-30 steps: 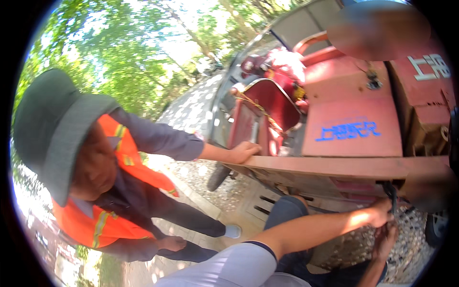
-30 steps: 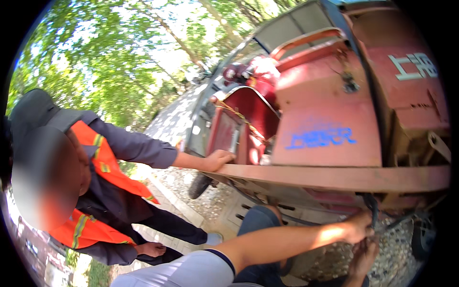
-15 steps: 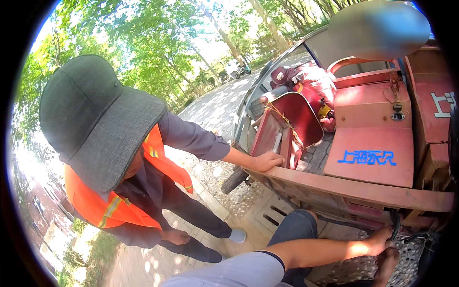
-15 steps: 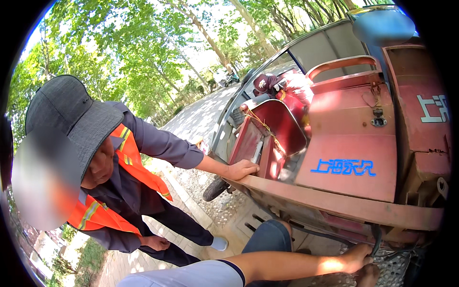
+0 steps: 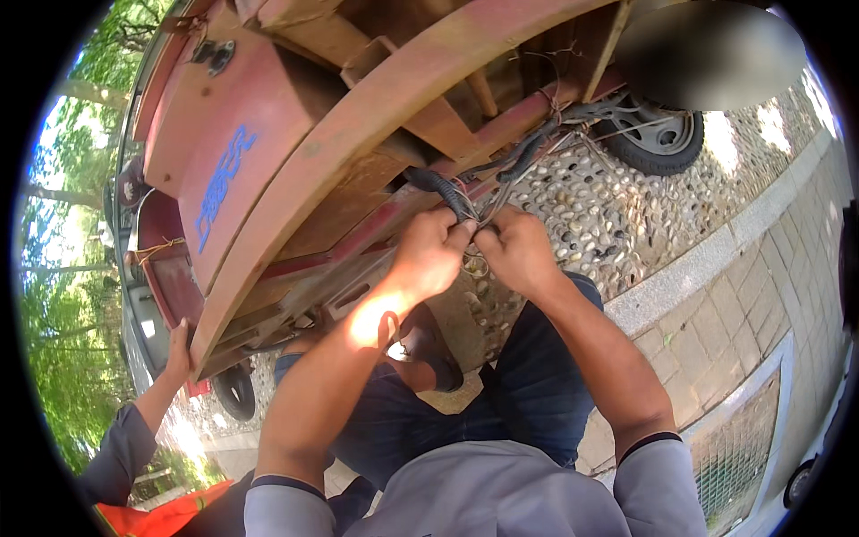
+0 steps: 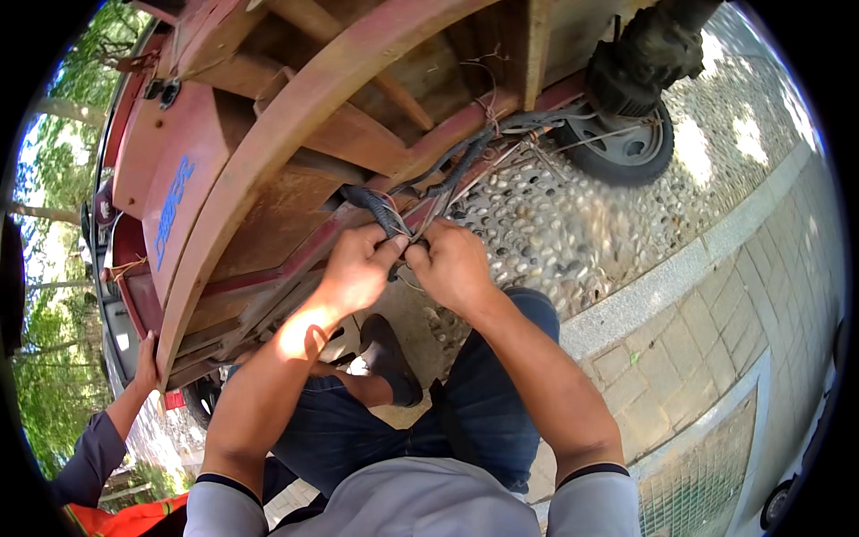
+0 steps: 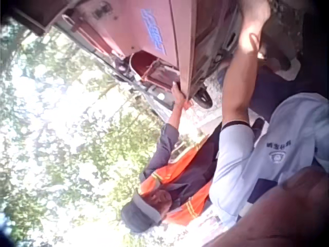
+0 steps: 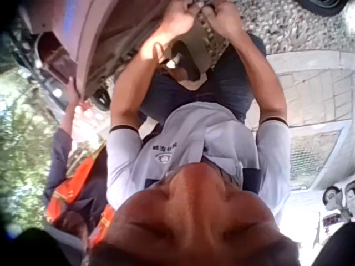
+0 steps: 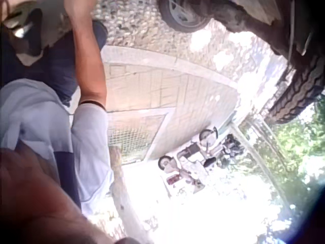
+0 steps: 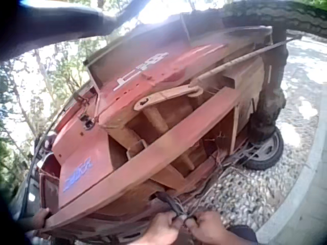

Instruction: The person sits on the ground and works on the wiring harness located under the body of a red three-wheeled vehicle. They use their hands to separate, untangle, and organize a bundle of multi-colored wires and protective tubing.

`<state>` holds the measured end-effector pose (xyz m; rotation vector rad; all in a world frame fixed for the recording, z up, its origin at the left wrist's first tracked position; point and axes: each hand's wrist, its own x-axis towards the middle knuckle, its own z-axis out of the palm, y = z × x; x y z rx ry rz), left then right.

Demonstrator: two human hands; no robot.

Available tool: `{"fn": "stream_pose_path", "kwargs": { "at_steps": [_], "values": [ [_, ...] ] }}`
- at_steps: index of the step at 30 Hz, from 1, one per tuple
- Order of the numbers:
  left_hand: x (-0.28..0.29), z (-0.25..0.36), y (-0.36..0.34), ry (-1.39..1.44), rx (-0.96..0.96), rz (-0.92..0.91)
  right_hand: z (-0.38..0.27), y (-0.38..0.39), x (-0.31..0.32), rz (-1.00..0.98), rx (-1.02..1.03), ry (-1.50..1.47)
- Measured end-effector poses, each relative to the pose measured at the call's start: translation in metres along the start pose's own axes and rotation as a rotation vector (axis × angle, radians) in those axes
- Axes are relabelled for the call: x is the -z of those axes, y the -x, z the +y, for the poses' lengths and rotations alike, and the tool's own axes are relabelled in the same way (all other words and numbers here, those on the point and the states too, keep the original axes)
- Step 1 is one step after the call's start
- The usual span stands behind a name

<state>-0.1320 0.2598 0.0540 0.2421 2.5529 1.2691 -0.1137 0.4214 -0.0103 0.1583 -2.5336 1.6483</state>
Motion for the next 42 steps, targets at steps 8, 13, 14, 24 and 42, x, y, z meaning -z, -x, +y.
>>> {"fn": "stream_pose_path", "kwargs": {
  "at_steps": [8,13,14,24,42],
  "values": [
    [0.016,0.000,-0.006,0.134,0.151,-0.159,-0.007,-0.006,0.024,-0.098,0.119,0.215],
    [0.025,-0.004,-0.008,0.597,0.316,-0.211,-0.006,-0.014,0.047,-0.270,-0.109,-0.172],
    [0.027,-0.006,-0.007,0.602,0.315,-0.203,-0.009,-0.012,0.047,-0.236,-0.147,-0.330],
    [0.014,0.002,-0.005,0.547,0.232,-0.179,-0.005,-0.004,0.010,-0.031,-0.174,-0.416],
    [0.013,-0.025,-0.013,0.450,0.099,-0.259,-0.030,0.032,0.005,0.125,-0.187,-0.331]
  ]
}}
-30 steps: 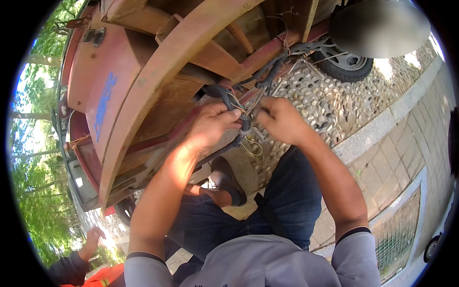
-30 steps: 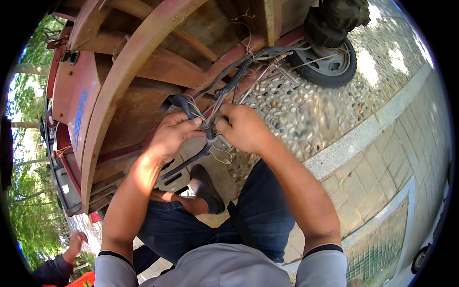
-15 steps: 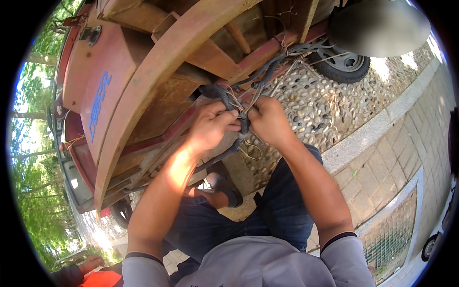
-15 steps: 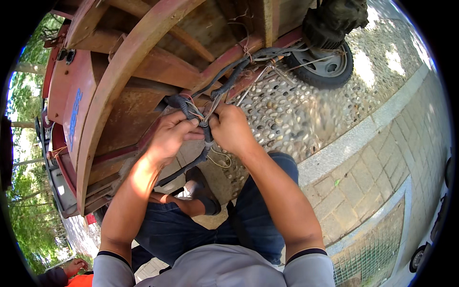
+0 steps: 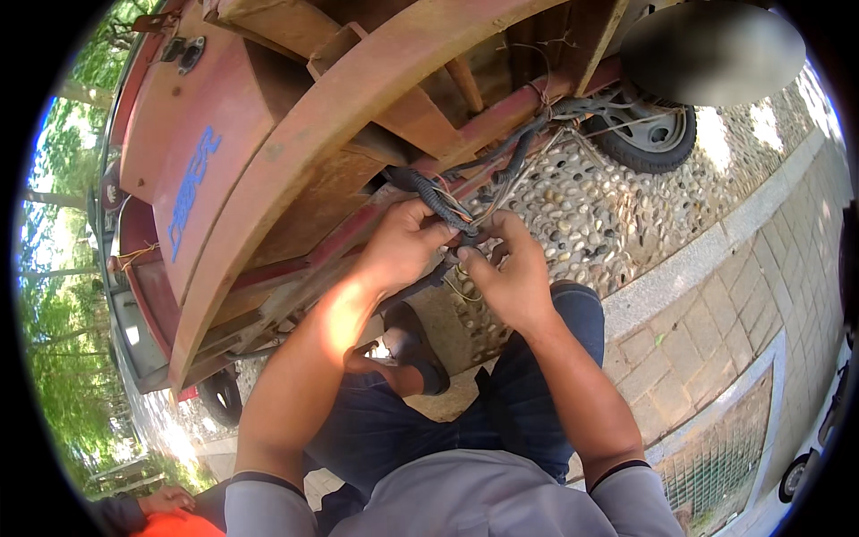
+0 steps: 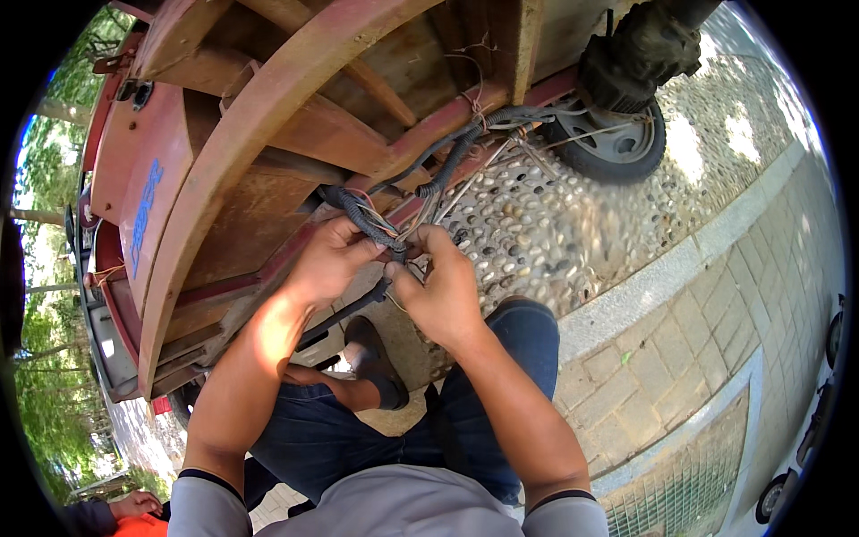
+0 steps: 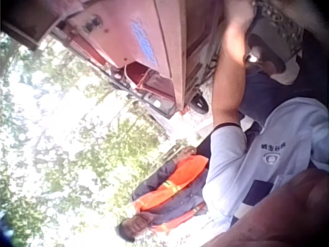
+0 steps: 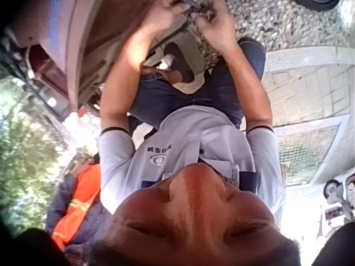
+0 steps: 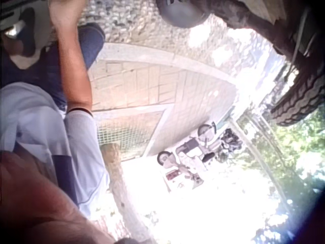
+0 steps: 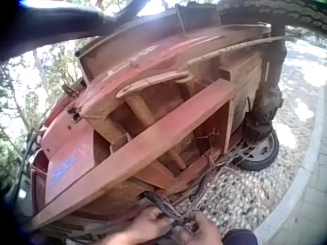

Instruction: The person sits on the ground and works on the wiring harness located under the body of a red three-wheeled vehicle. They use their hands to separate, untangle, and organize a bundle of multi-colored wires and protective tubing.

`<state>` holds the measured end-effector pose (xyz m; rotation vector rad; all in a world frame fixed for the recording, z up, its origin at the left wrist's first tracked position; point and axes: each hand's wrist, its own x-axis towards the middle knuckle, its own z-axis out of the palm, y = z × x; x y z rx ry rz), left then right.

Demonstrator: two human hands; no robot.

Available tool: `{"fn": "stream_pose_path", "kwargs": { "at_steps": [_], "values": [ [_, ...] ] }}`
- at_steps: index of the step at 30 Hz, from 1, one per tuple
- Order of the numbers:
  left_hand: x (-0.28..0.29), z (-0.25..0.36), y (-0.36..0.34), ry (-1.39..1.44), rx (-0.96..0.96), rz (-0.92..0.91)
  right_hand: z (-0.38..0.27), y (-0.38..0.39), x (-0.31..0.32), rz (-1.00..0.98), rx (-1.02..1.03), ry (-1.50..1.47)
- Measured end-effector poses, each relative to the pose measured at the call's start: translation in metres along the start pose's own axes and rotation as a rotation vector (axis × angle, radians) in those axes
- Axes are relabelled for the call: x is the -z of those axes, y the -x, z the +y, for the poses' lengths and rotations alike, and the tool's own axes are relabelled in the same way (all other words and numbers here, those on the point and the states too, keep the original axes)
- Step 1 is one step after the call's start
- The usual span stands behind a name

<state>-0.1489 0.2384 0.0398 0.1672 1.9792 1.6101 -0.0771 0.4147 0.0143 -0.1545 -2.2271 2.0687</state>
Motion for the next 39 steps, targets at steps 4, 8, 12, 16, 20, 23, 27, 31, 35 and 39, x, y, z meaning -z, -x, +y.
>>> {"fn": "stream_pose_path", "kwargs": {
  "at_steps": [4,8,12,16,20,23,27,31,35,39],
  "values": [
    [-0.012,0.004,0.007,-0.190,-0.106,0.156,0.000,-0.006,-0.005,0.031,-0.012,0.033],
    [-0.025,0.017,0.027,-0.544,-0.251,0.276,0.000,-0.005,-0.011,0.101,-0.069,-0.071],
    [-0.034,0.014,0.047,-0.725,-0.383,0.285,0.008,-0.001,-0.017,0.091,-0.034,-0.178],
    [-0.063,0.001,0.082,-0.875,-0.361,0.228,0.021,0.001,0.003,-0.096,-0.167,-0.348],
    [-0.071,-0.011,0.087,-0.803,-0.327,0.274,0.002,0.008,0.009,-0.293,-0.324,-0.302],
    [-0.063,-0.008,0.077,-0.719,-0.238,0.290,0.001,0.007,0.008,-0.120,-0.350,-0.382],
    [-0.066,0.001,0.068,-0.510,0.014,0.276,0.005,-0.012,0.003,-0.047,-0.264,-0.409],
    [-0.061,-0.002,0.054,-0.411,0.064,0.407,0.016,-0.024,0.001,-0.097,-0.217,-0.339],
    [-0.058,0.004,0.026,-0.306,-0.032,0.571,0.013,-0.018,-0.003,-0.032,-0.127,-0.288],
    [-0.053,0.000,0.015,-0.099,-0.117,0.500,0.001,-0.013,-0.005,0.001,-0.153,-0.388]
  ]
}}
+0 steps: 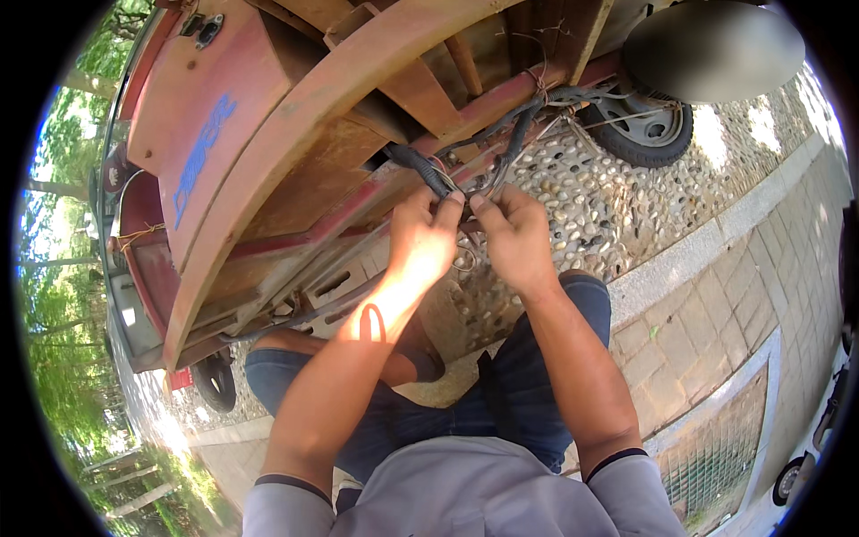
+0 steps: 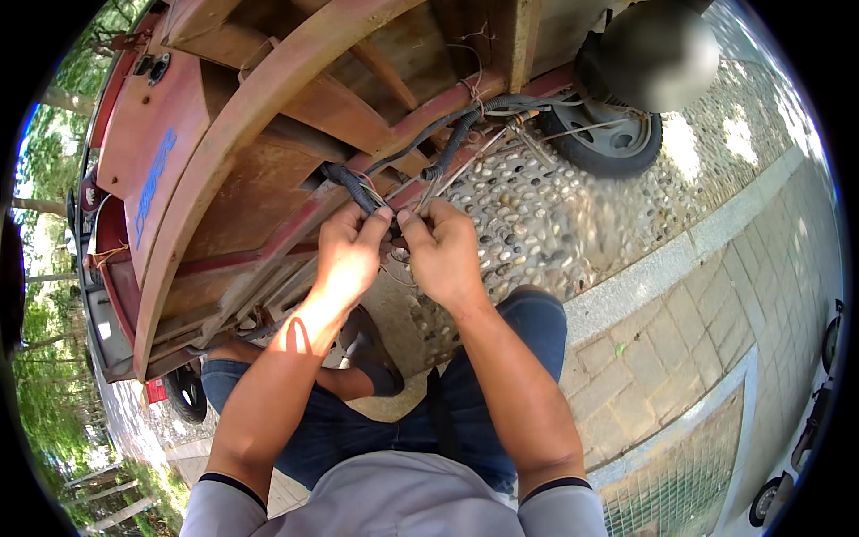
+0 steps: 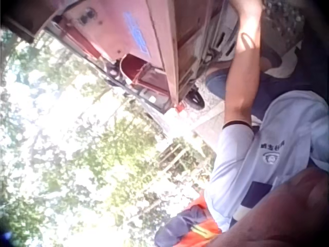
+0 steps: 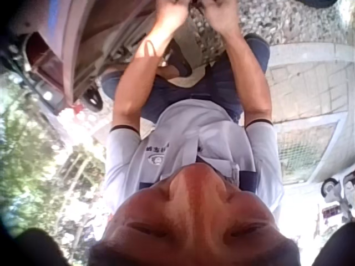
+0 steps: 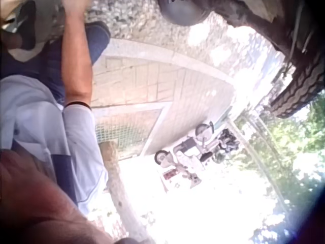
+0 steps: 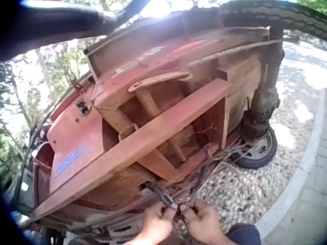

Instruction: The person sits on the ground and works on the wiring harness located under the body of a red three-wheeled vehicle. They use their hands to separate, untangle, and organize a bundle of multi-colored wires and protective tubing.

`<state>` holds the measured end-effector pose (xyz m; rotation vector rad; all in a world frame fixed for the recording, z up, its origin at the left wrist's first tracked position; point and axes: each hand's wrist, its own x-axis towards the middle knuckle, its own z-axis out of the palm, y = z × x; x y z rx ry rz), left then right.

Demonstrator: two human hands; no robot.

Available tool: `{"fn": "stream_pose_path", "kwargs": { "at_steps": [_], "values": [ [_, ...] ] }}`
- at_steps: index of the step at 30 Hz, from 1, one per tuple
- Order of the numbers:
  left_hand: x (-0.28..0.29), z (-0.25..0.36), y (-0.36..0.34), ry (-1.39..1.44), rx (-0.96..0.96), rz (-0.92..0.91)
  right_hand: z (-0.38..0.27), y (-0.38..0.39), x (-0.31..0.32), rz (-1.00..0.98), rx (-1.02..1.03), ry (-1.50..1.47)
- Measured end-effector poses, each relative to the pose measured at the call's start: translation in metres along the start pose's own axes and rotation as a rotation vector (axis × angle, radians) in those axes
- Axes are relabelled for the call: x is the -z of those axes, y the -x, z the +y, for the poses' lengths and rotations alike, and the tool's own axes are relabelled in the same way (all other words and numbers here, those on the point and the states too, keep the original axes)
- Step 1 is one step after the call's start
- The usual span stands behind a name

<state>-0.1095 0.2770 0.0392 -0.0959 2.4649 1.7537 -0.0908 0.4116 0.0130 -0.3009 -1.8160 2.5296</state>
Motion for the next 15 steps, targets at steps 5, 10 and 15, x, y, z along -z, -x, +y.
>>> {"fn": "stream_pose_path", "kwargs": {
  "at_steps": [5,10,15],
  "values": [
    [0.017,0.011,-0.002,-0.001,0.102,-0.148,-0.005,0.005,0.003,0.030,-0.061,-0.175],
    [0.072,-0.024,-0.020,-0.149,-0.070,-0.014,-0.025,0.013,0.017,0.153,-0.075,-0.353],
    [0.061,0.011,-0.019,-0.158,0.011,-0.155,-0.023,0.003,0.027,0.018,-0.143,-0.251]
  ]
}}
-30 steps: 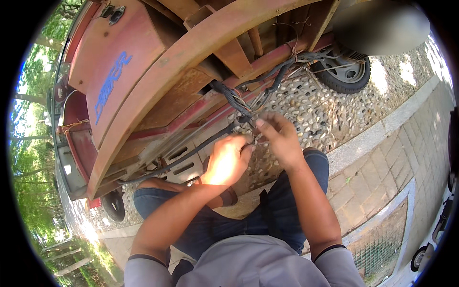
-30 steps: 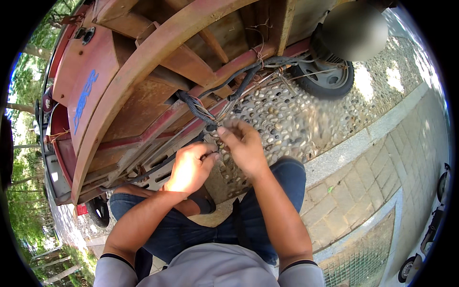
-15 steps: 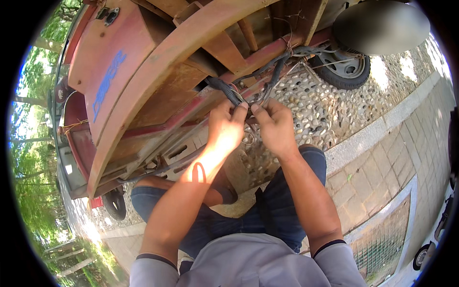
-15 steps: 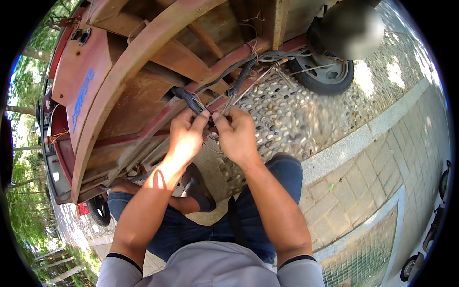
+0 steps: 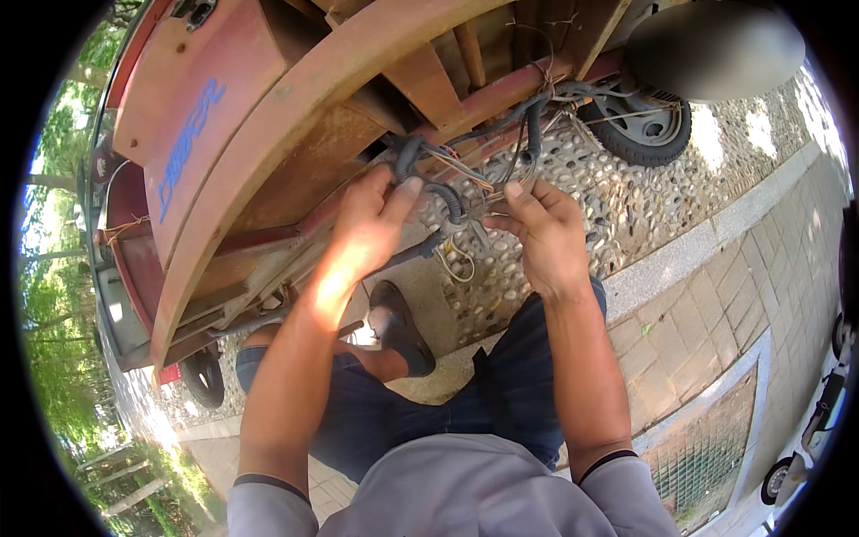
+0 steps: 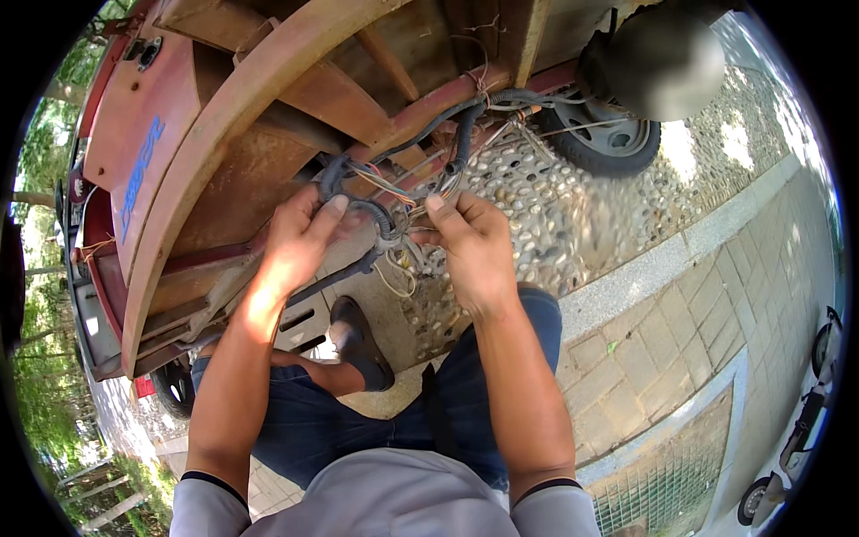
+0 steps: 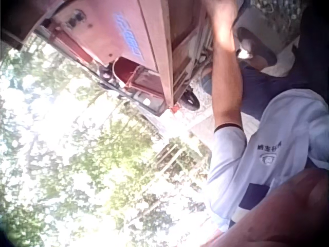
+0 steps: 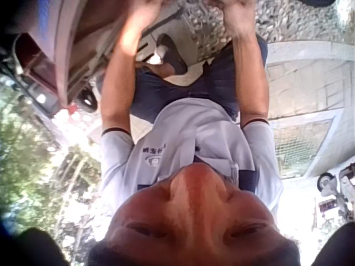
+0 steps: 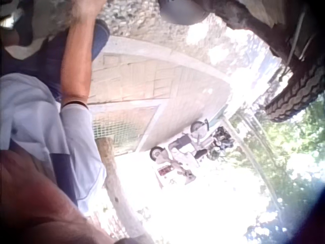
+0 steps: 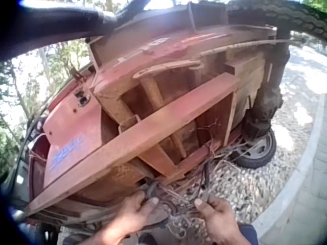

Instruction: The person sits on the ground and works on the wiring harness located under the body of a red three-wheeled vehicle. They use their hands to separate, untangle, and organize a bundle of multi-colored wires and protective tubing.

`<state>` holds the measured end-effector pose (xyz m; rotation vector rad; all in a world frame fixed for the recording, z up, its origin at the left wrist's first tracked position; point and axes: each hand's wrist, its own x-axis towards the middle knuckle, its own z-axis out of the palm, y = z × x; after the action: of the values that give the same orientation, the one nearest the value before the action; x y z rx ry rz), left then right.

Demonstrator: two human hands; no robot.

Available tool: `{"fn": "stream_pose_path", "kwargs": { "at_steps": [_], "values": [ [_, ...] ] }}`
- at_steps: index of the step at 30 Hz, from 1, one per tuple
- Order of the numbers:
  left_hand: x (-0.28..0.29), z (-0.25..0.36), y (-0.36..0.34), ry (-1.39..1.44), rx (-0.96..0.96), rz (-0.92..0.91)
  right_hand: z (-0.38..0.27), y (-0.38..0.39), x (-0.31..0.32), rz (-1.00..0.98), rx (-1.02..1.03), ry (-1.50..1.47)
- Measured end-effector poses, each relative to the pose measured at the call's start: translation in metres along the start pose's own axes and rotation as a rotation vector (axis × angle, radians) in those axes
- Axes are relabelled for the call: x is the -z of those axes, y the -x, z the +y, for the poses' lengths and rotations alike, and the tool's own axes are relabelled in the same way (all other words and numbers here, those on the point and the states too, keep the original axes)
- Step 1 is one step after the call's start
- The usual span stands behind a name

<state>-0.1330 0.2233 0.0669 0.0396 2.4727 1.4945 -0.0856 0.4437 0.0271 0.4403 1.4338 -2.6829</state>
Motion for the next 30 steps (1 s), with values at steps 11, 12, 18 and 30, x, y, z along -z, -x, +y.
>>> {"fn": "stream_pose_path", "kwargs": {
  "at_steps": [11,12,18,30],
  "values": [
    [-0.039,-0.010,0.011,0.111,-0.018,-0.207,0.001,-0.003,0.002,-0.020,-0.075,-0.159],
    [-0.041,-0.011,0.010,0.199,-0.002,-0.218,0.002,-0.003,0.003,-0.022,-0.075,-0.157],
    [-0.046,-0.021,0.001,0.388,-0.085,-0.215,0.003,-0.003,0.003,-0.051,-0.003,-0.097],
    [-0.066,-0.019,0.001,0.513,0.015,0.019,0.009,-0.002,-0.002,-0.021,0.101,0.170]
  ]
}}
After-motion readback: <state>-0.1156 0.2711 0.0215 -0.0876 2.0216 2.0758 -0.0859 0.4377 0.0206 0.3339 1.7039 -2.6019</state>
